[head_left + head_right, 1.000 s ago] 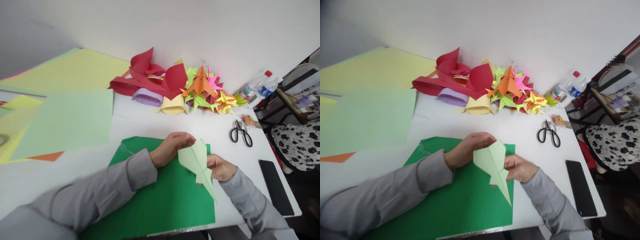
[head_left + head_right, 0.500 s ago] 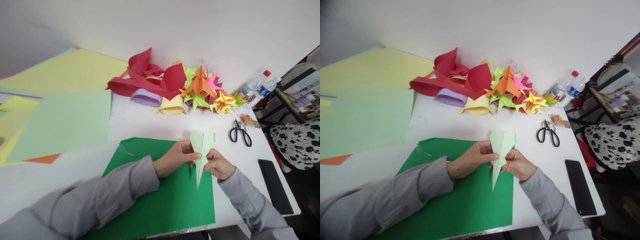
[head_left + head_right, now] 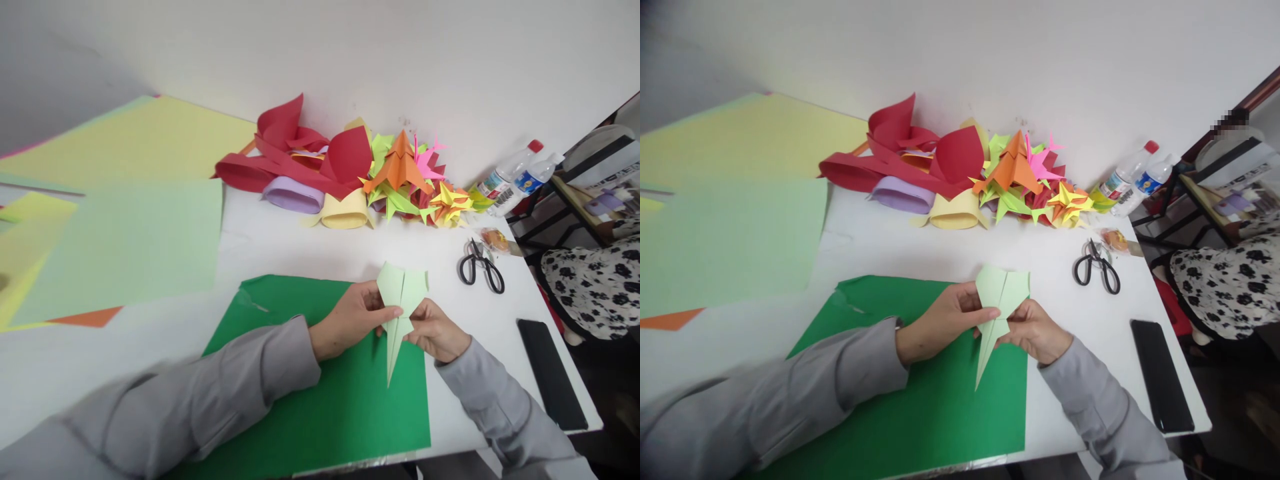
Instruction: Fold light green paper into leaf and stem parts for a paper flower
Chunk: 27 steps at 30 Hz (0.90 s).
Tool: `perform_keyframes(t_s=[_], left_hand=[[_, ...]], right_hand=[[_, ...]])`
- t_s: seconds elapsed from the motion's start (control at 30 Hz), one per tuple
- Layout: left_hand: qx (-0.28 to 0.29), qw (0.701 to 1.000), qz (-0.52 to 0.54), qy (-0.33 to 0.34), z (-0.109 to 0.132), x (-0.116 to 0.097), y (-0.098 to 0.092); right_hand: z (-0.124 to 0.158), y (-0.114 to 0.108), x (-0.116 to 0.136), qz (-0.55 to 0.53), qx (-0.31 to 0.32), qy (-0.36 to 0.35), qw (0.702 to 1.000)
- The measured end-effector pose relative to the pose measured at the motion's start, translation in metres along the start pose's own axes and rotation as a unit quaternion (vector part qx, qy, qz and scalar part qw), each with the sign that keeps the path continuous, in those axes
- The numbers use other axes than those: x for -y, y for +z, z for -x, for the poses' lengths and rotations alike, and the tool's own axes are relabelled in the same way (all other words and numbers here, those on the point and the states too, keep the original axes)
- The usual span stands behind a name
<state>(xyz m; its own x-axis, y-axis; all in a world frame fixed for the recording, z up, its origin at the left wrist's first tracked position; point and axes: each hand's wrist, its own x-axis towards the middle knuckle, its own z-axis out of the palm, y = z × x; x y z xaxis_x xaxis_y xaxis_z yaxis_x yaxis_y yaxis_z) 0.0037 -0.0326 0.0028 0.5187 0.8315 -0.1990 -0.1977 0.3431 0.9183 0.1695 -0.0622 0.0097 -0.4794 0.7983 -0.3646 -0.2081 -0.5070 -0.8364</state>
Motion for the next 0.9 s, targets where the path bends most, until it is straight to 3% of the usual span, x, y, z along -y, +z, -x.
perform_keyframes(t_s=[0.27, 0.5, 0.9], left_hand=[[0.024, 0.999, 0.029, -0.007, 0.000, 0.000, 0.000], [-0.059, 0.990, 0.121, -0.028, -0.001, -0.006, -0.001], [-0.064, 0.982, 0.171, -0.057, -0.003, -0.011, -0.005]], right_hand=[[0.000, -0.002, 0.002, -0.029, 0.019, -0.007, 0.999], [0.000, -0.007, -0.007, -0.054, 0.063, 0.054, 0.995], [0.000, -0.010, -0.011, -0.106, 0.072, 0.080, 0.988]])
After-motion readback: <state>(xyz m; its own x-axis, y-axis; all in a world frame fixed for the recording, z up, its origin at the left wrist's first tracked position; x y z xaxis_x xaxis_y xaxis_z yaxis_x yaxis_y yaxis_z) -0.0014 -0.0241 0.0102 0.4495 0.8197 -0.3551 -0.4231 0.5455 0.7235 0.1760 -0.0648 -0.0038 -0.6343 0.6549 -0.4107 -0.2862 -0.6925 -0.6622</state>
